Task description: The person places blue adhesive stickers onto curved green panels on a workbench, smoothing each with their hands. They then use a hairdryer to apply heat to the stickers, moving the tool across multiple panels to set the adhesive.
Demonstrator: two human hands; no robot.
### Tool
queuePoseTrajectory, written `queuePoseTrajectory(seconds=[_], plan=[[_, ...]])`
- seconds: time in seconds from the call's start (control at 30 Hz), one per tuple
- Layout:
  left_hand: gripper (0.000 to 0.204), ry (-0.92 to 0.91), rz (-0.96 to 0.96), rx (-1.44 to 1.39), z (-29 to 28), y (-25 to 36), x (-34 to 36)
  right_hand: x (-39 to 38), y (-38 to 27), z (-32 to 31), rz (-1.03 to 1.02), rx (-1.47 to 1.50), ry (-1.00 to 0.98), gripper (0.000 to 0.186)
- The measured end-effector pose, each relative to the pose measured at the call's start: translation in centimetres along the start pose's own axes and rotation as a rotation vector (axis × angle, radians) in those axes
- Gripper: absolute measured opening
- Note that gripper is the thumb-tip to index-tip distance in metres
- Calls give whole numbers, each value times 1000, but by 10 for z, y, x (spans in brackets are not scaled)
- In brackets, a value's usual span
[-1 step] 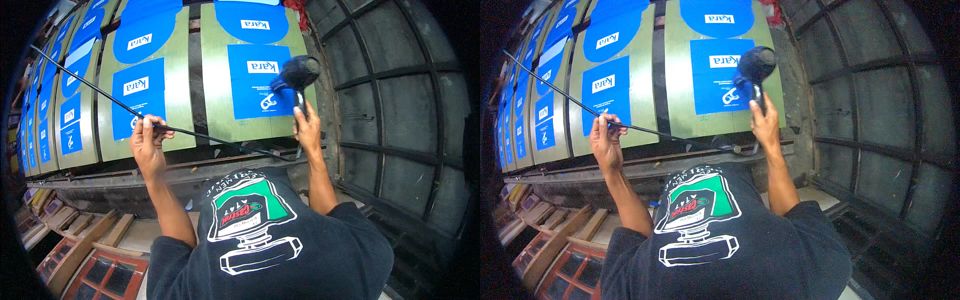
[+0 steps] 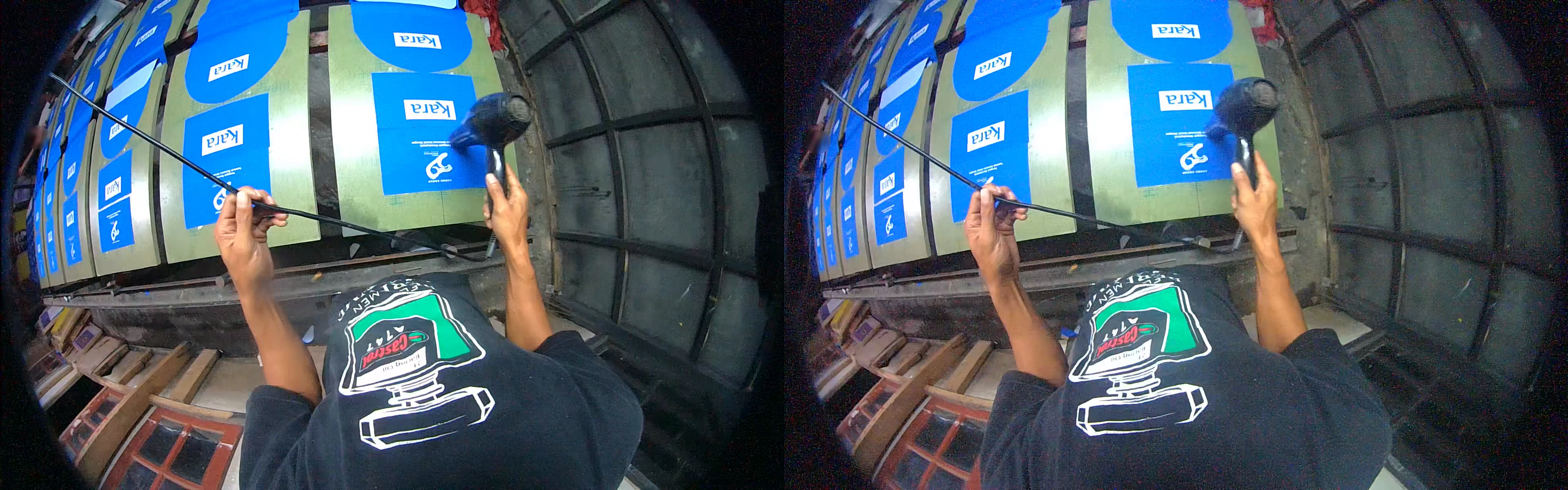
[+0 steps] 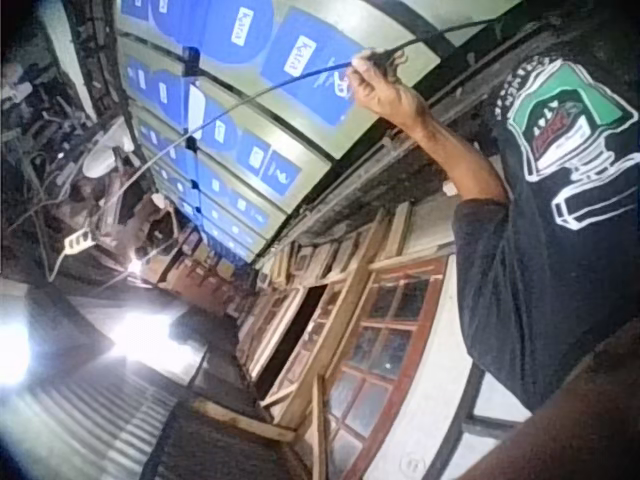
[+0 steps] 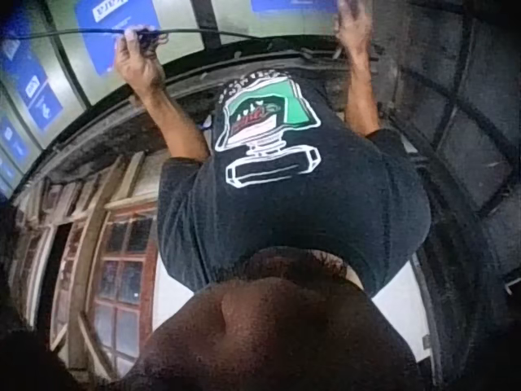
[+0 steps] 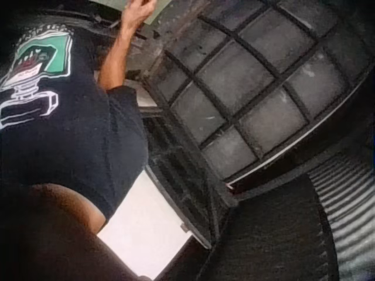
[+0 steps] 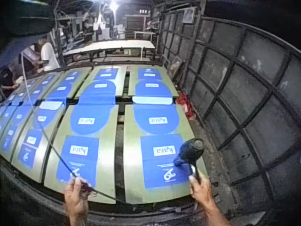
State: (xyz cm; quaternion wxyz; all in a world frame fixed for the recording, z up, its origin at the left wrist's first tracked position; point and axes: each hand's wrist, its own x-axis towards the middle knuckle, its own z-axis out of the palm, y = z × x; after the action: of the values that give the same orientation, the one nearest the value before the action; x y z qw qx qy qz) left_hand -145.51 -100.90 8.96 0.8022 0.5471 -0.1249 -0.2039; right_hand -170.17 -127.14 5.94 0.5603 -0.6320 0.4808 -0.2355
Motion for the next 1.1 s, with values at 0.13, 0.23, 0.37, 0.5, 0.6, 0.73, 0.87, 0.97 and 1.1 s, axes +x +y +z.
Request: queuePoseTrajectory(seconds=[0.13,0.23,0.37,0.5,0.6,0.73,0.87,0.97,1.1], plan=[[22,-7,-5,-27,0,-5,-2,6,4,-3,0,-7,-61,47],[21,-26,27,45,-2,-1,3,-3,-2,21,-13,66,-153,51],[21,-26,45,42,-9,2,7,-5,3,19,16,115,-109,46],[21,-43,-7,17,-6,-5,6,2,4,-2,0,57,37,40],[21,-46,4,24,-3,-9,5,-3,0,8,29,87,-31,41],[21,-32,17,30,-1,0,6,-13,0,31,19,164,-204,50],[21,-33,47,43,-5,2,6,-6,6,17,44,163,-42,42],[21,-55,16,26,-2,-4,5,-1,3,-2,-8,71,-1,42],[21,-8,-5,40,5,-6,1,-4,2,19,26,96,-134,49]])
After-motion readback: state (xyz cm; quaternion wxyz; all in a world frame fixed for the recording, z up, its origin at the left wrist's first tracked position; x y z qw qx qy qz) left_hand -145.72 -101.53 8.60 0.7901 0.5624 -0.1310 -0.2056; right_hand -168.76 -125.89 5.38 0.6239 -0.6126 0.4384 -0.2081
